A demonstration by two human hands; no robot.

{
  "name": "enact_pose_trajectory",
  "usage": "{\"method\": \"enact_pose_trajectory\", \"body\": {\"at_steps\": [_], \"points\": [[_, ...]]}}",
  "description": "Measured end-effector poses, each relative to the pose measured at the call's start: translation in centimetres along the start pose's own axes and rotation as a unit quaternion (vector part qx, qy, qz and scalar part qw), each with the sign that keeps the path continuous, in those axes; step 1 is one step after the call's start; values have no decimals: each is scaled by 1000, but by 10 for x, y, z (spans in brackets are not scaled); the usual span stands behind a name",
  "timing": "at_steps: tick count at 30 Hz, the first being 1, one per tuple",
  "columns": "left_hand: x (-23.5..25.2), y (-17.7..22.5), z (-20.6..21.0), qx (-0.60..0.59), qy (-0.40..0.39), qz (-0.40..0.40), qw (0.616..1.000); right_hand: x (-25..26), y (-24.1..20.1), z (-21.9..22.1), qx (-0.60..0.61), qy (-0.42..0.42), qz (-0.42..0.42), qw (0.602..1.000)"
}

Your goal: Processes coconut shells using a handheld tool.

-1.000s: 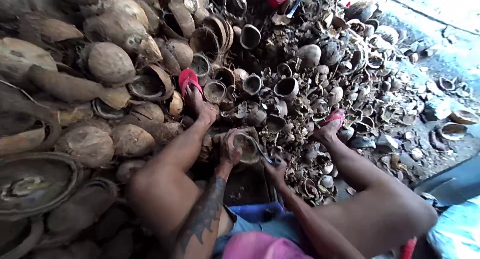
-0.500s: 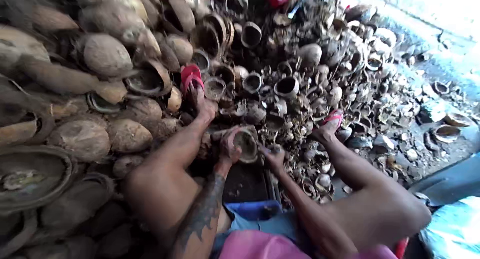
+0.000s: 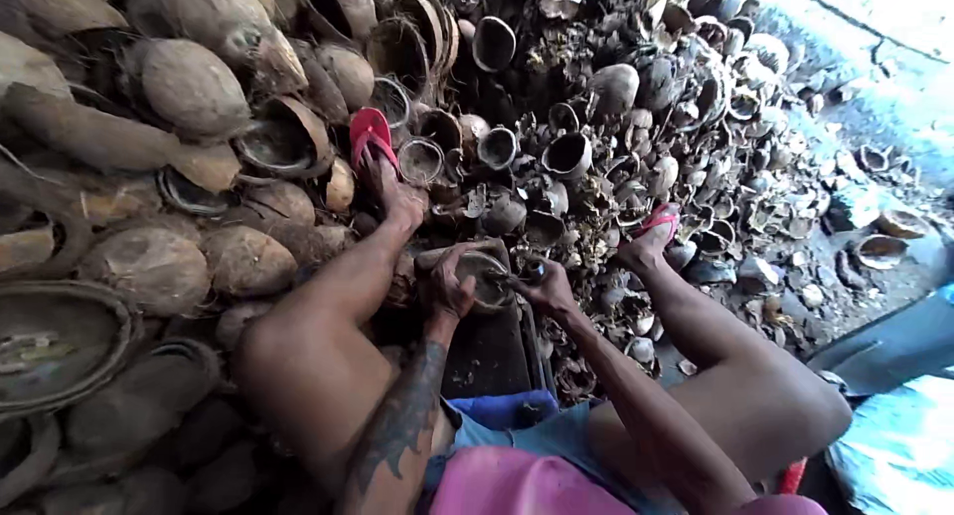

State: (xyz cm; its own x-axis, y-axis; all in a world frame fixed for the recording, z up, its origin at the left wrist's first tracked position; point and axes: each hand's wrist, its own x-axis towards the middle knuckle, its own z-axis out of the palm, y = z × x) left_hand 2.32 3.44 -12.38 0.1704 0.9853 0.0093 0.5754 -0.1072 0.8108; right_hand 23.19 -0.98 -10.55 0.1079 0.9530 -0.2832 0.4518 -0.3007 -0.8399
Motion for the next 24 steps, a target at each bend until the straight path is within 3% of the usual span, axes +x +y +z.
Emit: {"method": "enact_pose_trajectory", "body": {"at_steps": [2, 7, 9, 11, 15, 17, 21, 24], "points": [[-7, 9, -2, 4, 5, -21, 1000, -26, -4, 17, 7, 20, -19, 1000], [-27, 48, 8, 40, 59, -64, 995, -89, -31, 39, 190, 235, 73, 950], [-21, 104, -20, 54, -18, -155, 986, -85, -40, 42, 190, 258, 91, 943], [-3, 122, -30, 68, -53, -184, 979, -67, -42, 41, 176, 263, 92, 944], [-6, 35, 8, 47, 18, -58, 997, -27, -15, 30, 157, 218, 92, 959], [8, 23, 11, 55, 42, -18, 997, 0, 0, 17, 137, 175, 45, 974], [-5, 14, 5, 18, 4, -15, 1000, 9, 42, -6, 167, 67, -4, 984], [4, -5, -7, -68, -41, -11, 997, -20, 9, 4, 118, 85, -1, 989]]}}
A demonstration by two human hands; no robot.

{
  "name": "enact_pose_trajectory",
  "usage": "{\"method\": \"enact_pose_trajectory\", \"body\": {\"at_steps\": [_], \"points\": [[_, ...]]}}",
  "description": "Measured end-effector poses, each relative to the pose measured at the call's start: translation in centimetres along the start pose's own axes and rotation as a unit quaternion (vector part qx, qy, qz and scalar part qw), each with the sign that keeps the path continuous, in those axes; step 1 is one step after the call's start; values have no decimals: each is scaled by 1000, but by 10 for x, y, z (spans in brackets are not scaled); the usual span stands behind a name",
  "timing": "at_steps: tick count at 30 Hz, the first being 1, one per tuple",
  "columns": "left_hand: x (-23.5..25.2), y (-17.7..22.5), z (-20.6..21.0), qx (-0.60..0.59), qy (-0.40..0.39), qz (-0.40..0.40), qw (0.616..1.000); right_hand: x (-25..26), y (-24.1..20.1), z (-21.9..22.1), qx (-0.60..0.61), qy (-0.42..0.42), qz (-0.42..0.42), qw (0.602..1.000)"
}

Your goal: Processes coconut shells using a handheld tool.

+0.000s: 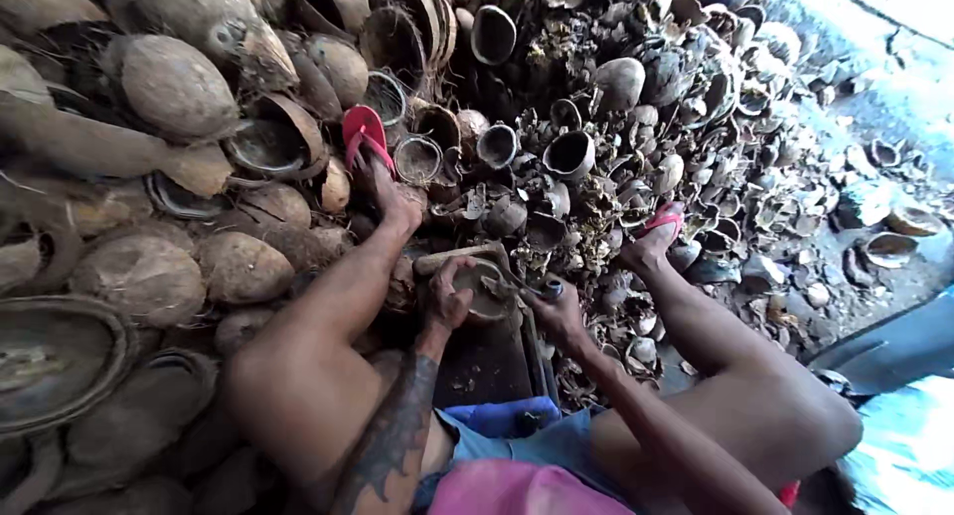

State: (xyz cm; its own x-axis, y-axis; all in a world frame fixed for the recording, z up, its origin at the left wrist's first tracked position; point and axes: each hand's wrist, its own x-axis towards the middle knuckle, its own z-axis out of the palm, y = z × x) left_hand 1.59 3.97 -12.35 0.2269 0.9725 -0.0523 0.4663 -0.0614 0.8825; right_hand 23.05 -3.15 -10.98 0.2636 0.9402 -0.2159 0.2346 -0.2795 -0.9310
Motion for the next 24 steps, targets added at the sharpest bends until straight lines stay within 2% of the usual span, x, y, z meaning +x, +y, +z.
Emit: {"method": "enact_pose_trajectory", "body": {"at_steps": [2, 4, 7, 9, 11, 12, 15, 17, 19, 22, 24], "points": [[12, -6, -4, -46, -43, 17, 998, -19, -10, 15, 15, 75, 19, 997], [24, -13, -2, -71, -62, 33, 995, -7, -4, 17, 42, 104, 28, 993], [36, -15, -5, -83, -73, 41, 993, 45, 10, -8, -5, -8, 60, 998], [26, -14, -2, -77, -90, 51, 992, 63, 36, -20, 12, -66, 73, 995], [32, -15, -7, -49, -76, 61, 994, 73, 42, -17, 27, -68, 4, 997], [29, -13, -12, -29, -44, 55, 997, 60, 35, -11, 31, -54, -16, 998], [7, -2, -15, -4, 105, -21, 994, -15, 5, 8, 59, 51, 39, 996], [-6, 2, -5, 18, 100, -23, 995, -50, -10, 27, 133, 144, 86, 977], [-16, 2, 11, 64, 72, 18, 995, -55, -19, 37, 162, 196, 116, 960], [1, 5, 15, 63, 72, 55, 994, -16, -36, 39, 109, 155, 97, 977], [-3, 8, 11, 68, 53, 40, 995, -14, -51, 45, 53, 96, 90, 990]]}}
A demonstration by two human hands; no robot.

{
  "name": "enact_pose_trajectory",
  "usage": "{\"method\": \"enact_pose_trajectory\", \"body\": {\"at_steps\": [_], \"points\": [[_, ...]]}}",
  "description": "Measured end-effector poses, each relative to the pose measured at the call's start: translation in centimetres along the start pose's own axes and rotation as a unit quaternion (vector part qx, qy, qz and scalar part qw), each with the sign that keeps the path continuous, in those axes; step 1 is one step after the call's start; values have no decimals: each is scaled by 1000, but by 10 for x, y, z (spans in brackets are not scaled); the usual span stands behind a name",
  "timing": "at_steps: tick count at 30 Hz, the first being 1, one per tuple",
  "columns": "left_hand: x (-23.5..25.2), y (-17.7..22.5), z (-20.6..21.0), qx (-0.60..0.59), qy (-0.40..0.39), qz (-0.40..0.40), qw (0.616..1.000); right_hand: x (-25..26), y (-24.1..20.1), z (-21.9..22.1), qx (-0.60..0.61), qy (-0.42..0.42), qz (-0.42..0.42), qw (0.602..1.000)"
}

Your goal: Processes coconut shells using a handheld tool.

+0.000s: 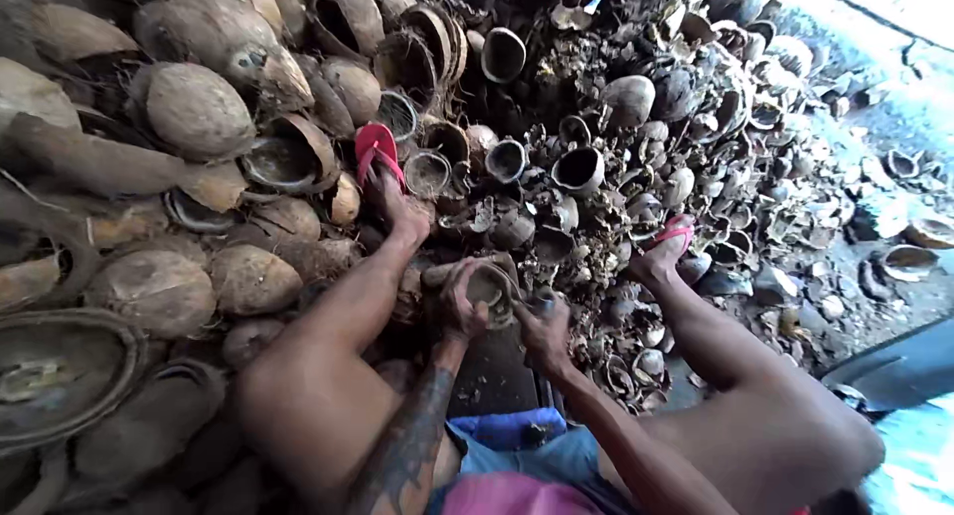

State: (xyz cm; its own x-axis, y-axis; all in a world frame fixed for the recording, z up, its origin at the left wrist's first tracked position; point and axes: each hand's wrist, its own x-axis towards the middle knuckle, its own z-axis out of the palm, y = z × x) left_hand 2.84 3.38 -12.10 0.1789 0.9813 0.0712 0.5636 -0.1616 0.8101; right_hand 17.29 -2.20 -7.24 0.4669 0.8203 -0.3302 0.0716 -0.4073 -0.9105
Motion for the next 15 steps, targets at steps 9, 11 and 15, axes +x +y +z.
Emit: {"method": "enact_pose_trajectory", "body": {"at_steps": [9, 11, 15], "points": [[-2, 8, -7, 8, -11, -32, 999, -21, 35, -23, 96, 71, 13, 993], [1, 2, -4, -5, -22, -17, 1000, -1, 56, -13, 62, 84, -62, 993], [8, -1, -4, -34, -24, 11, 999, 59, 95, -29, 60, 3, -132, 989]]}}
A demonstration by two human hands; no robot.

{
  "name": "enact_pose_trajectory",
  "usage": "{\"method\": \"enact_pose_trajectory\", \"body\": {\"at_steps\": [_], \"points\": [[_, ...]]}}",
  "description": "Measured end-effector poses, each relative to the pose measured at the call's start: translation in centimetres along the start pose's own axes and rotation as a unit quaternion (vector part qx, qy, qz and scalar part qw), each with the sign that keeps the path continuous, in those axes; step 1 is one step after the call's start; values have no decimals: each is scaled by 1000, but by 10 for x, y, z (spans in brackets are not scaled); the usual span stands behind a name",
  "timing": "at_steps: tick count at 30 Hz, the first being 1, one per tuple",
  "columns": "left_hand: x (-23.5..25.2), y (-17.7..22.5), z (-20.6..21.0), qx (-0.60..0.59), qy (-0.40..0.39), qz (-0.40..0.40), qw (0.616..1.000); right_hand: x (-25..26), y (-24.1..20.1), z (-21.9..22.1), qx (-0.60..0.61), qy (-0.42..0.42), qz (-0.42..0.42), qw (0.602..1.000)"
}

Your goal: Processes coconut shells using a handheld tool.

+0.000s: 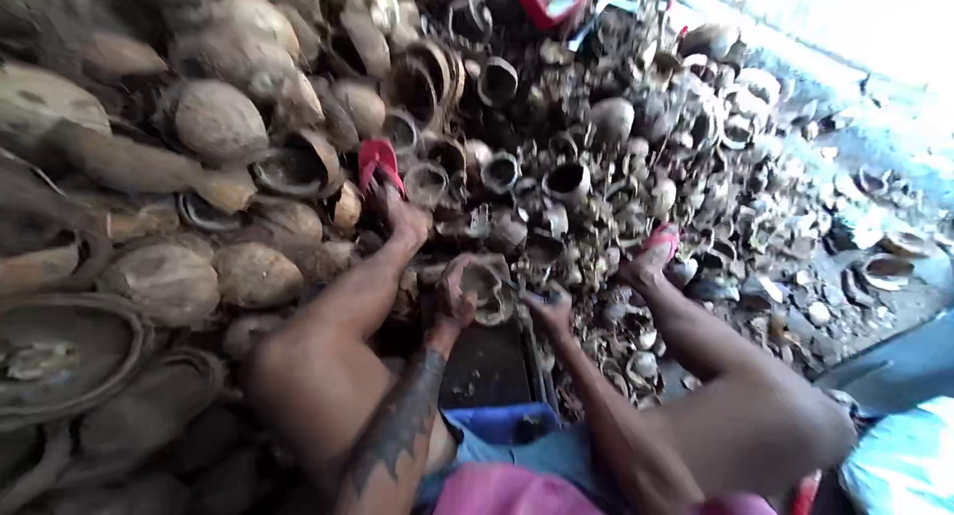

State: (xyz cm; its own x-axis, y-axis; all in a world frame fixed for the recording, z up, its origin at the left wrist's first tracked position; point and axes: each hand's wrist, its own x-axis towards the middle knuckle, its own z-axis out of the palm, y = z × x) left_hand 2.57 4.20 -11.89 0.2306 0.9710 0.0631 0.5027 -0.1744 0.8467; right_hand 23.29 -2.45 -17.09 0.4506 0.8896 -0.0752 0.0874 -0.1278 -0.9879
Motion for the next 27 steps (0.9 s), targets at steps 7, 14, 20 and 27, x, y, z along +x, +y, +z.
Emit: {"method": "enact_pose_trajectory", "body": {"at_steps": [7, 14, 20, 27], "points": [[7, -2, -16, -18, 14, -53, 998, -60, -56, 8, 17, 24, 128, 991], [5, -8, 2, -41, 6, -27, 999, 22, 0, -2, 1, -64, 66, 996], [6, -6, -1, 8, 9, -59, 998, -4, -17, 3, 1, -47, 43, 998], [5, -12, 5, 37, 1, -103, 994, -19, -21, 11, 43, 71, 60, 995]]}}
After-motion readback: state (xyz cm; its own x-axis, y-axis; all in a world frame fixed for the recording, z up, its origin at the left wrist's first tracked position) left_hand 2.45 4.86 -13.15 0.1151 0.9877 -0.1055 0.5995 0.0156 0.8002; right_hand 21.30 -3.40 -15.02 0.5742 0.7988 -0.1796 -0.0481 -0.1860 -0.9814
